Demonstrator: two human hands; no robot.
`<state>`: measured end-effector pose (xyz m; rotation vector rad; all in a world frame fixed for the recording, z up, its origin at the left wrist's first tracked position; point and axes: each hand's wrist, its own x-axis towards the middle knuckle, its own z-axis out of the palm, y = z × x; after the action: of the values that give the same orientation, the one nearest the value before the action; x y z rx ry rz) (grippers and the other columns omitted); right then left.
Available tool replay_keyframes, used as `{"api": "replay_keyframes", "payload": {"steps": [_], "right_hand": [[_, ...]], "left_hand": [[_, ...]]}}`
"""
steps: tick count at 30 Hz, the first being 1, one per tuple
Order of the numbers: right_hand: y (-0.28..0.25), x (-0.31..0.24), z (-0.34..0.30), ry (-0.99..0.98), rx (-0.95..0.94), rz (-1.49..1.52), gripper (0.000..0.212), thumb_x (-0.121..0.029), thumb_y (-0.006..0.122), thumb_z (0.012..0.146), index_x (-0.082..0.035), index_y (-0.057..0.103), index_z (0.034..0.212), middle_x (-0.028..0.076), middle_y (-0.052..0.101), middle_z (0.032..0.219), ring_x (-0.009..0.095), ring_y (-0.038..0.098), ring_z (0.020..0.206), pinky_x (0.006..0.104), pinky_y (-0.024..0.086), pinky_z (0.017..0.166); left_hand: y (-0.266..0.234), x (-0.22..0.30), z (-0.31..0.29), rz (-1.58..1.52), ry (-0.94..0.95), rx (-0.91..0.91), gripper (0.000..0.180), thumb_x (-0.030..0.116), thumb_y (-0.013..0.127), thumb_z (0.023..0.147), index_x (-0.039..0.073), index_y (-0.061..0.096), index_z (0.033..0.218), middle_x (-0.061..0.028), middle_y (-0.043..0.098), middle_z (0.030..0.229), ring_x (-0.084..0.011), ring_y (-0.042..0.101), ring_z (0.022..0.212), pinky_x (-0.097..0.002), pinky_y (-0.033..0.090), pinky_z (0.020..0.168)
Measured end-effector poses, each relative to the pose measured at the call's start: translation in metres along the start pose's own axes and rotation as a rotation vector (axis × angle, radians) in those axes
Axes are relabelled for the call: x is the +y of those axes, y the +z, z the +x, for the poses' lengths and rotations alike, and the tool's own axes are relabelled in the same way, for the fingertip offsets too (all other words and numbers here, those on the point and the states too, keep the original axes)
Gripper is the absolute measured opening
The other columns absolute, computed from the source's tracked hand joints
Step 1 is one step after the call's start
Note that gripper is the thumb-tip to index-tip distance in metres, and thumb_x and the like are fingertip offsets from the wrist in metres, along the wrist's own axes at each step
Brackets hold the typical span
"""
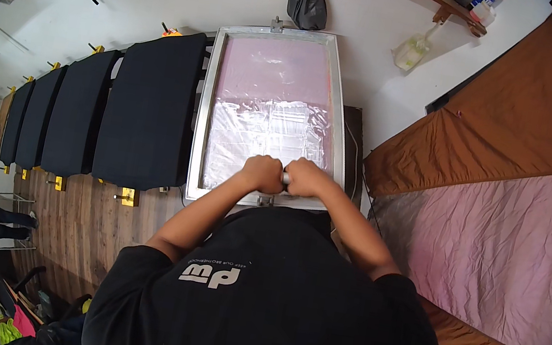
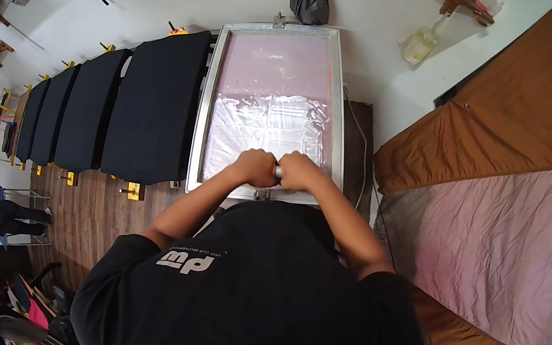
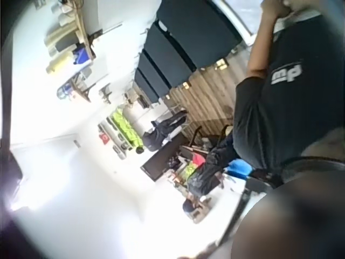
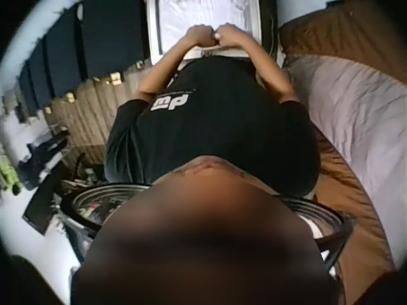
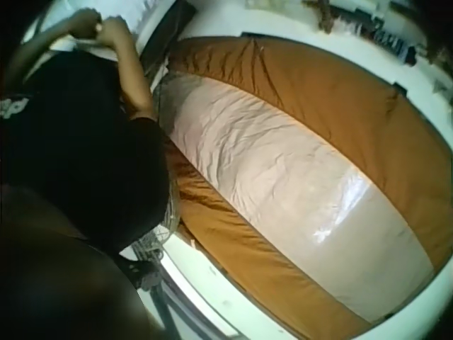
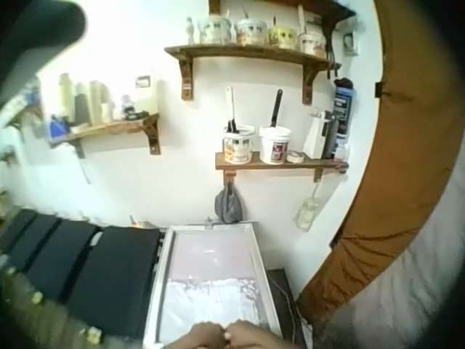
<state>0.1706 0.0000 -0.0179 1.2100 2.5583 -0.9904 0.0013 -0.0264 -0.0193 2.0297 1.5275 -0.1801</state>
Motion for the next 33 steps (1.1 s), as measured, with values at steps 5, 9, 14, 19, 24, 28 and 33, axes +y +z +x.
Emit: {"api": "replay_keyframes", "payload": {"steps": [5,9,14,19,24,28,33], "right_hand": [[-0.018,0.004,0.019,0.022,0.176,-0.028,0.016,-0.007,0.068,0.066,0.001,0.073,0.080,0.027,0.070,0.085,0.043,0.070,0.084,0.0493,0.057,0.079],[0.008,0.011,0.025,-0.012,0.368,-0.034,0.018,-0.008,0.067,0.070,0.000,0.069,0.087,0.023,0.070,0.090,0.043,0.068,0.089,0.0507,0.055,0.082],[0.046,-0.006,-0.016,-0.040,0.330,-0.048,0.020,-0.008,0.067,0.069,0.000,0.066,0.087,0.022,0.067,0.089,0.042,0.066,0.088,0.0492,0.055,0.080],[0.016,-0.005,-0.012,0.003,0.045,-0.058,0.019,-0.008,0.065,0.067,0.001,0.074,0.081,0.028,0.070,0.085,0.045,0.070,0.084,0.0508,0.057,0.080],[-0.013,0.007,0.020,0.029,0.272,-0.061,0.015,-0.008,0.066,0.071,-0.002,0.073,0.082,0.025,0.070,0.086,0.043,0.070,0.086,0.0517,0.057,0.080],[-0.006,0.016,0.039,0.034,0.325,-0.081,0.015,-0.007,0.068,0.070,-0.002,0.073,0.082,0.025,0.071,0.088,0.043,0.070,0.086,0.0504,0.057,0.081],[-0.003,0.006,0.017,0.023,0.182,-0.096,0.017,-0.010,0.069,0.066,-0.001,0.074,0.080,0.025,0.070,0.083,0.042,0.070,0.082,0.0484,0.058,0.079]], "left_hand": [[-0.026,-0.003,0.012,0.002,-0.016,0.169,0.029,0.031,0.067,0.074,0.005,0.076,0.082,-0.0211,0.073,0.085,-0.0388,0.073,0.084,-0.0473,0.059,0.076],[0.014,-0.017,0.020,0.022,0.131,0.536,0.018,0.019,0.069,0.074,0.004,0.069,0.083,-0.0177,0.069,0.085,-0.0379,0.069,0.078,-0.0487,0.057,0.070],[0.042,-0.004,-0.019,0.006,0.183,0.422,0.028,0.028,0.073,0.071,0.002,0.069,0.082,-0.0204,0.069,0.083,-0.0361,0.071,0.076,-0.0456,0.059,0.068],[0.014,0.001,-0.018,0.027,0.075,0.146,0.028,0.033,0.070,0.071,0.005,0.075,0.073,-0.0200,0.071,0.073,-0.0376,0.072,0.074,-0.0472,0.059,0.069],[-0.011,-0.009,0.020,0.011,0.041,0.330,0.022,0.026,0.068,0.075,0.007,0.075,0.085,-0.0186,0.073,0.086,-0.0373,0.072,0.082,-0.0476,0.058,0.073],[-0.009,-0.010,0.033,0.069,0.052,0.408,0.020,0.023,0.067,0.071,0.005,0.073,0.077,-0.0196,0.072,0.082,-0.0375,0.072,0.077,-0.0468,0.059,0.069],[-0.002,-0.009,0.022,0.095,0.107,0.248,0.023,0.028,0.068,0.068,0.005,0.073,0.070,-0.0212,0.070,0.072,-0.0379,0.071,0.069,-0.0465,0.059,0.066]]}}
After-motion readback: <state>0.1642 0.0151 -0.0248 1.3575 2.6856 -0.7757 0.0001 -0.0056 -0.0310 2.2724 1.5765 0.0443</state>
